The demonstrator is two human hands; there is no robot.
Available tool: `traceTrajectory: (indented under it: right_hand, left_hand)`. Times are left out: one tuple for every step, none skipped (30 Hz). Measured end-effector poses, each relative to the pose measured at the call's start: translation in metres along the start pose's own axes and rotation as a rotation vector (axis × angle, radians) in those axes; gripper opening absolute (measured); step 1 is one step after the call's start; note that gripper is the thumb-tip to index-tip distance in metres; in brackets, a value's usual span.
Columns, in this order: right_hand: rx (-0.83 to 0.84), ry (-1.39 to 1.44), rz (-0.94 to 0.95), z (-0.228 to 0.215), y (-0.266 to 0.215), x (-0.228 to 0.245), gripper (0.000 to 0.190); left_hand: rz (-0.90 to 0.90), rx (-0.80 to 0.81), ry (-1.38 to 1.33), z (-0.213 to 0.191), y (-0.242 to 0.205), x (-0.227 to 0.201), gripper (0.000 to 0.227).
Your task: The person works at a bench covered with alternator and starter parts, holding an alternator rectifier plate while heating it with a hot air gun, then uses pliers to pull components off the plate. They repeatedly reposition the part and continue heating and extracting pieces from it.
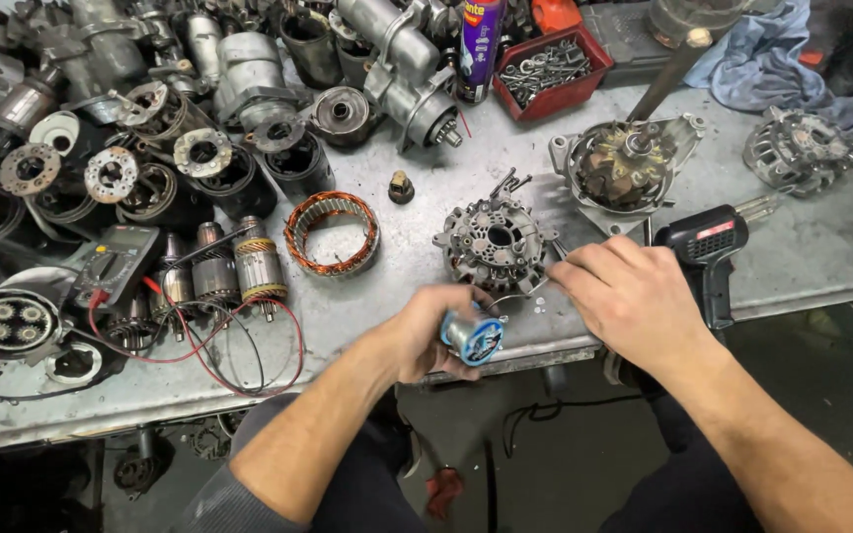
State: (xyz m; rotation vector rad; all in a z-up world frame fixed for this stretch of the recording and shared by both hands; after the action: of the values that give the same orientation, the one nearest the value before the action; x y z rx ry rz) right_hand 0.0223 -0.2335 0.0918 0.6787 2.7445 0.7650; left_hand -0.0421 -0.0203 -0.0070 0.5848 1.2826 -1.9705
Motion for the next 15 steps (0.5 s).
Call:
traceTrajectory:
  right_hand:
    - [-0.037, -0.057, -0.020, 0.001, -0.001, 0.001, 0.021]
    - [-0.036, -0.057, -0.017, 0.002, -0.001, 0.002, 0.021]
    - [-0.064, -0.080, 0.021, 0.003, 0.000, 0.001, 0.017]
    - [-0.093, -0.102, 0.057, 0.004, 0.000, 0.001, 0.014]
    - [-0.092, -0.101, 0.060, 0.007, -0.002, 0.001, 0.014]
    - [-0.106, -0.099, 0.100, 0.009, -0.005, 0.000, 0.016]
    - [-0.120, -0.098, 0.139, 0.012, -0.008, -0.001, 0.018]
    - [-0.117, -0.098, 0.144, 0.015, -0.012, -0.002, 0.018]
    - [-0.119, -0.134, 0.162, 0.018, -0.015, -0.002, 0.018]
    - [-0.126, -0.170, 0.175, 0.021, -0.017, -0.004, 0.018]
    - [-0.127, -0.170, 0.173, 0.022, -0.023, -0.014, 0.018]
    - [-0.113, -0.083, 0.250, 0.024, -0.031, -0.026, 0.020]
    - [-0.099, 0.004, 0.325, 0.025, -0.039, -0.037, 0.025]
    - [-0.097, 0.002, 0.329, 0.021, -0.051, -0.054, 0.025]
    - [-0.076, -0.004, 0.544, 0.017, -0.065, -0.074, 0.038]
  left_hand:
    - [-0.026, -0.073, 0.021, 0.002, 0.004, 0.001, 0.046]
    - [-0.029, -0.071, 0.022, 0.005, 0.002, -0.001, 0.046]
    - [-0.008, -0.139, 0.112, 0.008, 0.000, -0.004, 0.046]
    - [0.015, -0.208, 0.201, 0.010, -0.002, -0.006, 0.048]
    - [0.013, -0.207, 0.202, 0.009, -0.003, -0.006, 0.048]
    - [0.047, -0.228, 0.246, 0.009, -0.004, -0.007, 0.046]
    - [0.082, -0.248, 0.290, 0.008, -0.005, -0.007, 0.044]
    - [0.078, -0.245, 0.291, 0.003, -0.001, 0.000, 0.044]
    - [0.155, -0.254, 0.349, -0.001, 0.003, 0.006, 0.043]
    - [0.239, -0.267, 0.404, -0.007, 0.007, 0.010, 0.041]
    - [0.240, -0.268, 0.404, -0.010, 0.004, 0.008, 0.041]
    - [0.310, -0.315, 0.495, -0.013, 0.002, 0.006, 0.039]
    - [0.380, -0.362, 0.587, -0.016, -0.001, 0.003, 0.037]
    - [0.377, -0.357, 0.588, -0.021, -0.002, 0.005, 0.037]
    - [0.424, -0.413, 0.597, -0.026, -0.005, 0.006, 0.034]
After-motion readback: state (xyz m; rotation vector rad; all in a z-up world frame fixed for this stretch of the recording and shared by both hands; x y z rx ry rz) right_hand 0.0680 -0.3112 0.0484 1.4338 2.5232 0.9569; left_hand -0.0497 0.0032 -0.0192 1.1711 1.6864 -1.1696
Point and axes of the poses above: each hand's wrist, its own y-axis towards the middle knuckle, its own z-axis out of the palm, x = y × z, the point moved 2 cm from there along y, towards the middle knuckle, and after that the axes turned 8 degrees about -x, right-handed, at the moved point
